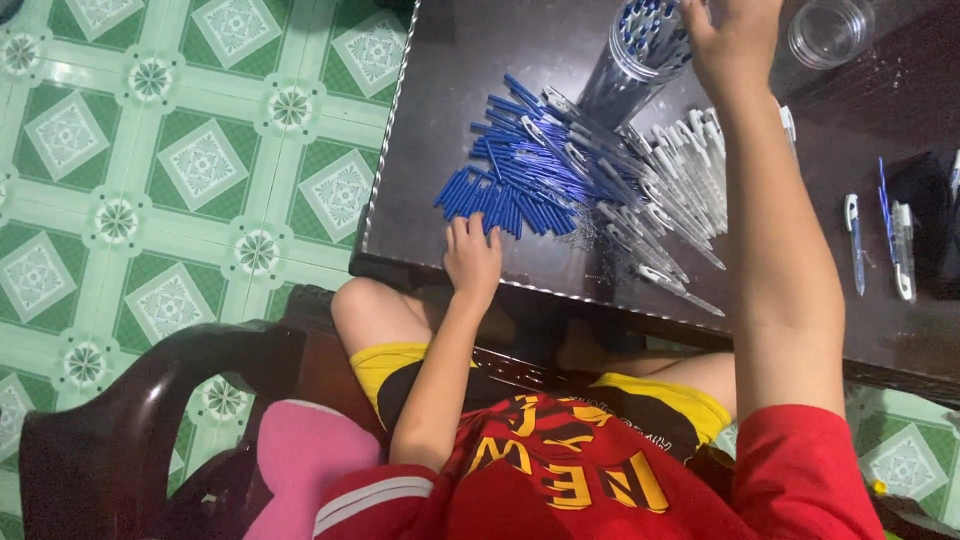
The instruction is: The person sits cross-legged on a chair and assembles pens by inserting blue ink cartridges into clear plastic pen bodies. They pick up the components from piles on the table, fit them together, and place the completed pens into a clear container.
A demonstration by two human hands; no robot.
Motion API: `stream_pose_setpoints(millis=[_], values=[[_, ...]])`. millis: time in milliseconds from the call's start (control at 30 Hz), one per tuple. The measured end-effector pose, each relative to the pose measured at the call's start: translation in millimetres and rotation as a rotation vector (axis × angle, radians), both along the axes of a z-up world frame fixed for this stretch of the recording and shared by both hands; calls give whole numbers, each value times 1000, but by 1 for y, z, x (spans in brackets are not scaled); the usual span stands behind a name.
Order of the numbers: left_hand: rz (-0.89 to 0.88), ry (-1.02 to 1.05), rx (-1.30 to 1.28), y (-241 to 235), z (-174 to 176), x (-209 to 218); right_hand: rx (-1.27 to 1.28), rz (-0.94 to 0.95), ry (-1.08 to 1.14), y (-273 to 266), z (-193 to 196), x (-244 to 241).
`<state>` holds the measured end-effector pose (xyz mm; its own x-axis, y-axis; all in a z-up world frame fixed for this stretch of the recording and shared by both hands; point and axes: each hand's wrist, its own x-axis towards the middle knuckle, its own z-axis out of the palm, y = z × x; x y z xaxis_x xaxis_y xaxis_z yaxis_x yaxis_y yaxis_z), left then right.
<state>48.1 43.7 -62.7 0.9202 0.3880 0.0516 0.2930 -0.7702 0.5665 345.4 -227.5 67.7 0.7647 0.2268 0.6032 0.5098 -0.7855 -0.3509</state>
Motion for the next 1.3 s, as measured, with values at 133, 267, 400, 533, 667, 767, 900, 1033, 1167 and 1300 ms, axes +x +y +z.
stream_pose_setpoints(millis=[133,267,400,533,667,767,900,1033,1167,1300], values=[[-7,-55,20,-1,-8,-1,-217,27,-69,10,1,-21],[0,-10,-27,-1,-1,-1,-151,88,186,25,8,-56],[4,-38,14,-3,-10,0,-155,154,164,25,17,-66],[31,-111,16,-6,-12,-2,83,-7,-155,13,-7,-96],[57,-342,92,-15,-2,-6,-116,-19,-124,-19,-121,-126],[22,-407,17,-27,-8,-13,-297,-116,216,-9,-120,-166],[-16,-445,-11,-37,-10,-16,-375,-200,268,1,-120,-162],[-45,-433,-49,-42,-17,-26,-435,-212,201,2,-122,-168],[-94,-428,-332,-49,9,-19,-180,-62,-2,-14,-123,-163],[-245,-331,-866,-63,34,-6,-50,159,-82,25,-82,-215]])
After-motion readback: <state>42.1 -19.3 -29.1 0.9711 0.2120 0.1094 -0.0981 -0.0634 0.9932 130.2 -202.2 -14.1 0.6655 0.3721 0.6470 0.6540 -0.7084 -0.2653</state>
